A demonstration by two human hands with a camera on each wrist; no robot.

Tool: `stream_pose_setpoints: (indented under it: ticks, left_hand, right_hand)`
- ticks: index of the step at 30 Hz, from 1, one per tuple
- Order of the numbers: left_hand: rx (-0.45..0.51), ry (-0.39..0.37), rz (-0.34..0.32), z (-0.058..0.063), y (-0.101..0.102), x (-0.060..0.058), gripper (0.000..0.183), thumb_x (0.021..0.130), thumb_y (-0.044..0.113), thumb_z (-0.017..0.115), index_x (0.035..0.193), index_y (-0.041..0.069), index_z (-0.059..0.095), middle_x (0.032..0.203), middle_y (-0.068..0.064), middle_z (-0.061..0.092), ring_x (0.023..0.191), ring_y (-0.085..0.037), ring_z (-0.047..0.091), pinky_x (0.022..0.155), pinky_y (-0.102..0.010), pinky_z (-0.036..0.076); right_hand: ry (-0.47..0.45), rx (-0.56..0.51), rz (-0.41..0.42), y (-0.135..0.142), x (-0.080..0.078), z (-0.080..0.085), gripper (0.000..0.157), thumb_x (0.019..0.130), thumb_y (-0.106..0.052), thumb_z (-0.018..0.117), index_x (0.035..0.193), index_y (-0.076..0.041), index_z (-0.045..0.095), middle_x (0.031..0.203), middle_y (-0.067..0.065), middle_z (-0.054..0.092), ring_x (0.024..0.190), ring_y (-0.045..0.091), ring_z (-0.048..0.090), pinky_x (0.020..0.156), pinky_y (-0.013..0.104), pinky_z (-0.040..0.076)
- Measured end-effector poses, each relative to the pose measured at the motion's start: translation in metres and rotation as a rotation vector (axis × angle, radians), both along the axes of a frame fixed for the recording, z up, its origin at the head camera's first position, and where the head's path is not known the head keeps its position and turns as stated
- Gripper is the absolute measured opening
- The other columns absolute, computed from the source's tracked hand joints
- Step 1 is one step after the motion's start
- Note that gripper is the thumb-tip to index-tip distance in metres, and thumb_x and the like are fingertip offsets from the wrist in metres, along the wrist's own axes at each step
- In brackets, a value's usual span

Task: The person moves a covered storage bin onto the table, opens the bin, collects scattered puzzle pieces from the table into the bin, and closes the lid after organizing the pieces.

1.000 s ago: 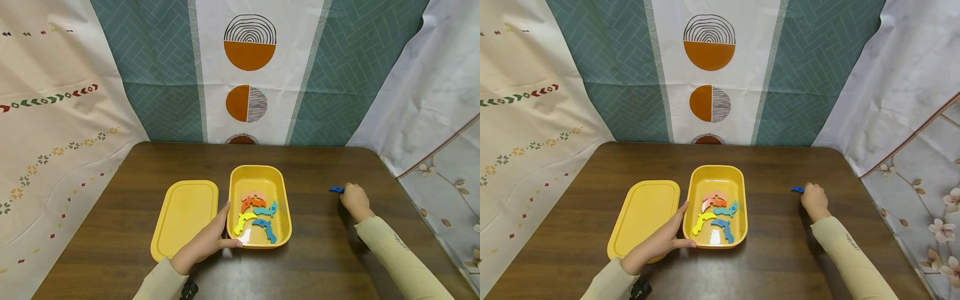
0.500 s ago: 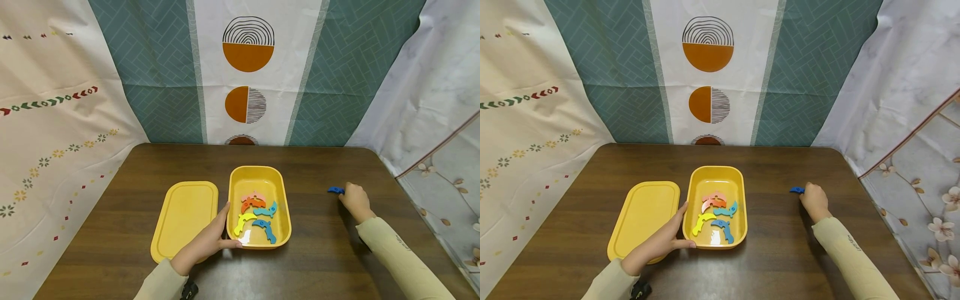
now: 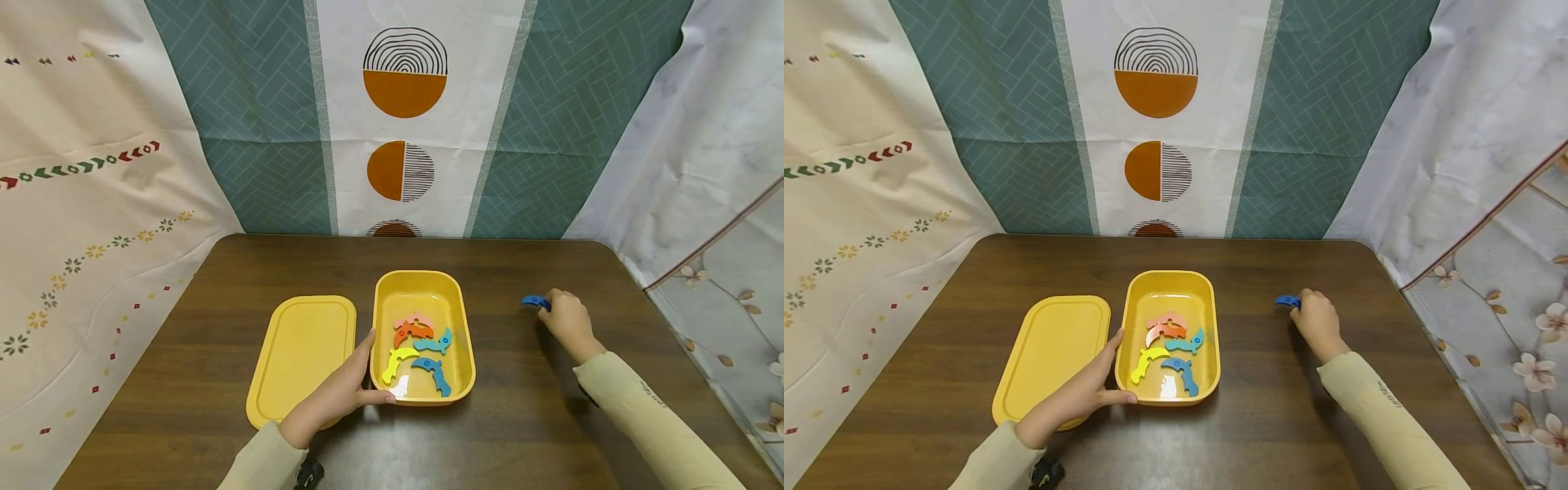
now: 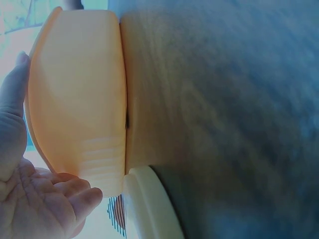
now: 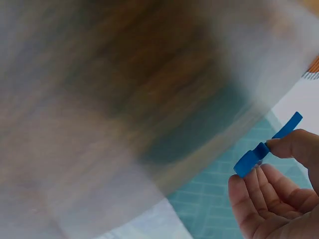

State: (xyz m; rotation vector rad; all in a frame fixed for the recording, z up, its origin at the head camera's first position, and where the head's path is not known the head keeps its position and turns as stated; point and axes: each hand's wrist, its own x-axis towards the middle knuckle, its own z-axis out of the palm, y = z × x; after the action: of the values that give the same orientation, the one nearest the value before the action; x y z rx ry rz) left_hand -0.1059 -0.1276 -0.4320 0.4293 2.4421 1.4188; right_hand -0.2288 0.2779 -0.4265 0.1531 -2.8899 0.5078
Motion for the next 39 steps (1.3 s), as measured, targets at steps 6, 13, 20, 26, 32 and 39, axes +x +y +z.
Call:
stream_pose_setpoints:
  ticks: [6,13,20,26,32,39]
  left_hand:
    - [0.018,-0.021,0.002,0.000,0.001,0.000,0.114,0.076,0.028,0.080,0.152,0.002,0.000,0.159,-0.018,0.005,0.145,-0.029,0.012,0.114,-0.051,0.017]
    - [0.013,-0.012,0.003,0.000,0.001,0.000,0.113,0.076,0.027,0.080,0.152,0.002,0.000,0.159,-0.018,0.005,0.145,-0.030,0.011,0.114,-0.052,0.017]
    - [-0.002,-0.011,0.009,-0.001,0.001,0.000,0.113,0.076,0.028,0.080,0.152,0.001,0.001,0.159,-0.018,0.006,0.145,-0.030,0.012,0.114,-0.052,0.017]
    - [-0.006,-0.009,0.011,0.000,0.000,0.000,0.113,0.076,0.030,0.080,0.152,0.001,0.002,0.159,-0.018,0.006,0.145,-0.030,0.012,0.114,-0.052,0.017]
    - [-0.018,-0.006,0.014,0.001,0.000,0.000,0.113,0.076,0.030,0.080,0.152,0.001,0.002,0.159,-0.018,0.007,0.145,-0.030,0.013,0.114,-0.052,0.018]
    - [-0.016,-0.010,0.011,0.001,0.000,0.000,0.112,0.076,0.029,0.080,0.152,0.000,0.002,0.159,-0.018,0.007,0.145,-0.031,0.013,0.114,-0.052,0.018]
  right_hand:
    - [0.018,-0.017,0.037,-0.014,0.003,0.007,0.022,0.080,-0.001,0.062,0.095,0.014,0.060,0.084,0.028,0.060,0.066,0.036,0.060,0.059,0.049,0.050]
    - [0.051,-0.030,0.071,-0.028,0.005,0.012,0.021,0.080,0.000,0.063,0.096,0.014,0.061,0.087,0.028,0.062,0.070,0.035,0.062,0.061,0.048,0.051]
    - [0.073,-0.052,0.099,-0.042,0.008,0.020,0.021,0.079,0.000,0.064,0.096,0.013,0.062,0.088,0.027,0.063,0.073,0.036,0.063,0.064,0.049,0.052]
    - [0.093,-0.051,0.126,-0.052,0.011,0.027,0.024,0.078,-0.001,0.066,0.097,0.013,0.062,0.087,0.025,0.063,0.076,0.037,0.063,0.067,0.051,0.052]
    - [0.076,-0.053,0.134,-0.063,0.013,0.032,0.024,0.079,-0.001,0.066,0.099,0.013,0.062,0.089,0.026,0.064,0.078,0.036,0.064,0.068,0.050,0.052]
    - [0.088,-0.059,0.161,-0.073,0.014,0.032,0.024,0.080,-0.002,0.068,0.099,0.011,0.063,0.088,0.023,0.063,0.078,0.034,0.063,0.068,0.048,0.053]
